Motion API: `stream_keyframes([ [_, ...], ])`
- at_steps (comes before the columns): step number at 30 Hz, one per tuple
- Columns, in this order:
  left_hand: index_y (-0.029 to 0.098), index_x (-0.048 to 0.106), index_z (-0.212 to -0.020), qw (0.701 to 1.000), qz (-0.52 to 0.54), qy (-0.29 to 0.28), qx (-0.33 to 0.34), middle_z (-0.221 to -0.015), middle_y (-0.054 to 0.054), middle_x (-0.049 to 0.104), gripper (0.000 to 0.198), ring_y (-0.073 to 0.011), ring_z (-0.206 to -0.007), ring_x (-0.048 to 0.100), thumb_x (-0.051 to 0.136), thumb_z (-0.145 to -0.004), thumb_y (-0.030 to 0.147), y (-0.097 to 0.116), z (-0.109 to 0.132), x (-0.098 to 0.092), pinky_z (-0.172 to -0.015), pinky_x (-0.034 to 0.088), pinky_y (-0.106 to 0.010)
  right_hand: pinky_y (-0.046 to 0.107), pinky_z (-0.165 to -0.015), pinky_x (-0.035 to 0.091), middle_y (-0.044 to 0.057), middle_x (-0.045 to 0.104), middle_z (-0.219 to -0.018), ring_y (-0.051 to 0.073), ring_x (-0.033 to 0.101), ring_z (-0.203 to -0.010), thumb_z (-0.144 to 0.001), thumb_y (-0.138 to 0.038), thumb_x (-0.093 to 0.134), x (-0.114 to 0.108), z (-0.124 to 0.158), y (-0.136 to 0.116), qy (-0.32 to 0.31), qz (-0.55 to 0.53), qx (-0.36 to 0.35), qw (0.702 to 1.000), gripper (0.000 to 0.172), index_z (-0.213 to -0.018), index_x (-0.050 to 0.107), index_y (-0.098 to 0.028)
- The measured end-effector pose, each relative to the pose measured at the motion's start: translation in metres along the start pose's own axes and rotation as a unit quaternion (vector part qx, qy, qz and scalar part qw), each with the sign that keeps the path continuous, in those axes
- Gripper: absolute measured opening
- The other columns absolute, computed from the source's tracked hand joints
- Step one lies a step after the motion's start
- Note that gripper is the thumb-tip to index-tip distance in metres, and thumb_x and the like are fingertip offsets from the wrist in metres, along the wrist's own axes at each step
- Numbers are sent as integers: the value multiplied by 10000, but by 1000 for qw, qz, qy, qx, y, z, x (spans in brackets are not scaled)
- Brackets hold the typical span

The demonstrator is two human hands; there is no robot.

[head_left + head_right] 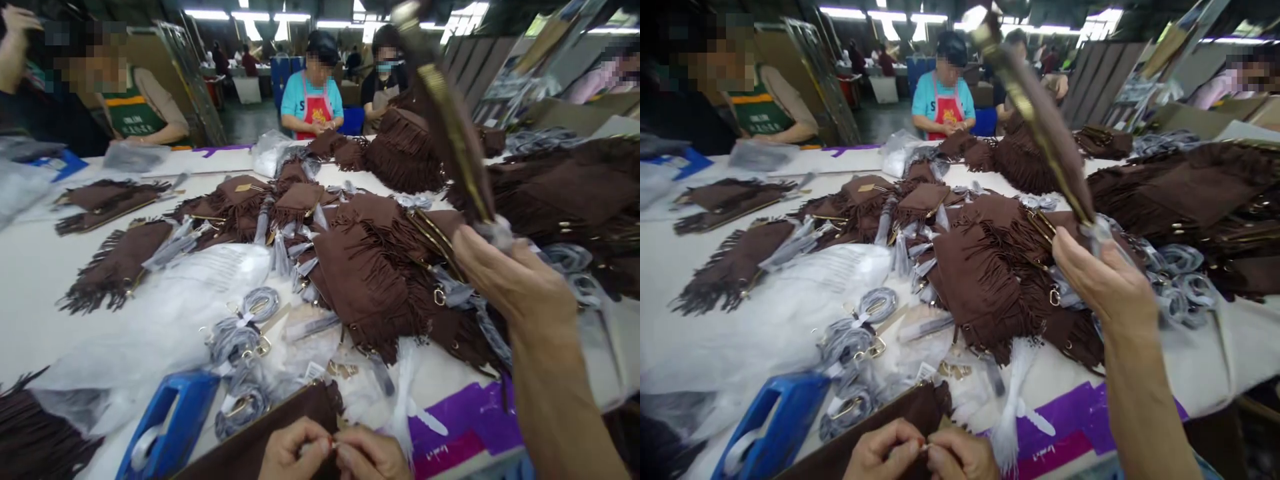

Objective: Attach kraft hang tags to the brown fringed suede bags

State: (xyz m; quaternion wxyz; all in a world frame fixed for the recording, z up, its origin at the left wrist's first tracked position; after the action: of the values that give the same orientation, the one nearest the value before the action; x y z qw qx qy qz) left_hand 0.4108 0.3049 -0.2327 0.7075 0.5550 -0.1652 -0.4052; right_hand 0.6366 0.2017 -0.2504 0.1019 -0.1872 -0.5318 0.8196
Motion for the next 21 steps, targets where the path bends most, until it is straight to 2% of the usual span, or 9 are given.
stream_keyframes([
  [2, 188, 648, -752, 996, -67, 36, 52, -717, -25, 650, 195, -164, -680, 597, 518, -817, 318, -5, -4, -4, -643, 472, -240, 228, -527, 483, 3, 657, -759, 138, 589, -633, -848, -427, 516, 19, 12, 2, -2, 0, 9, 1000, 232, -817, 654, -243],
  [4, 197, 629, -858, 977, -156, 89, 113, -868, -56, 652, 137, -201, -834, 593, 513, -813, 253, -6, -15, -7, -762, 475, -305, 212, -464, 434, -15, 615, -611, 133, 547, -534, -804, -468, 542, 38, 25, 3, 4, -3, 18, 1000, 277, -796, 677, -226],
  [6, 183, 596, -942, 954, -252, 103, 127, -981, -86, 624, 184, -237, -955, 547, 514, -778, 165, -2, -31, -6, -850, 437, -377, 204, -445, 397, -28, 558, -533, 121, 498, -481, -780, -490, 543, 52, 31, 3, 34, -12, 20, 999, 326, -796, 689, -199],
  [9, 151, 579, -893, 919, -387, 52, 52, -931, -99, 609, 171, -268, -934, 518, 523, -732, 135, 3, -55, 0, -821, 406, -404, 203, -474, 396, -22, 544, -534, 123, 488, -502, -763, -492, 551, 63, 27, 1, 93, -17, -4, 996, 349, -743, 687, -171],
  [11, 153, 576, -833, 909, -417, 15, -11, -869, -93, 609, 115, -270, -888, 518, 523, -734, 180, 5, -63, 3, -793, 383, -384, 206, -498, 410, -9, 565, -564, 134, 509, -532, -762, -483, 560, 67, 20, 1, 106, -15, -25, 994, 342, -718, 679, -165],
  [16, 178, 566, -734, 929, -355, -27, -98, -722, -25, 597, 79, -195, -728, 543, 501, -692, 195, 6, -61, -3, -653, 344, -268, 211, -492, 424, 6, 599, -579, 142, 529, -521, -784, -471, 545, 79, 10, 8, 102, -30, -26, 994, 350, -799, 688, -152],
  [19, 182, 557, -707, 936, -325, -38, -130, -651, 13, 576, 76, -154, -647, 538, 490, -673, 193, 6, -57, -8, -585, 317, -231, 212, -511, 437, 17, 622, -608, 151, 552, -550, -789, -457, 545, 83, 9, 12, 87, -30, -22, 995, 344, -810, 693, -148],
  [21, 184, 541, -701, 941, -303, -34, -146, -616, 32, 546, 70, -140, -621, 521, 486, -660, 194, 5, -55, -10, -560, 305, -221, 207, -477, 426, 5, 596, -560, 142, 531, -508, -786, -466, 540, 84, 7, 11, 93, -20, -21, 995, 357, -804, 700, -148],
])
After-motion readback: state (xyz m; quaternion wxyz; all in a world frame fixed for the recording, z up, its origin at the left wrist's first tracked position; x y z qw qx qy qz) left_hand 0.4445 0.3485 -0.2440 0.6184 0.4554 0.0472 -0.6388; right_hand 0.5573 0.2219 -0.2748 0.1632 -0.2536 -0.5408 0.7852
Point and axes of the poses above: each hand's wrist, its own z-axis away from the middle knuckle, its own x-axis out of the palm, y = z × x, the point moved 2 cm from there along -z, towards the middle knuckle
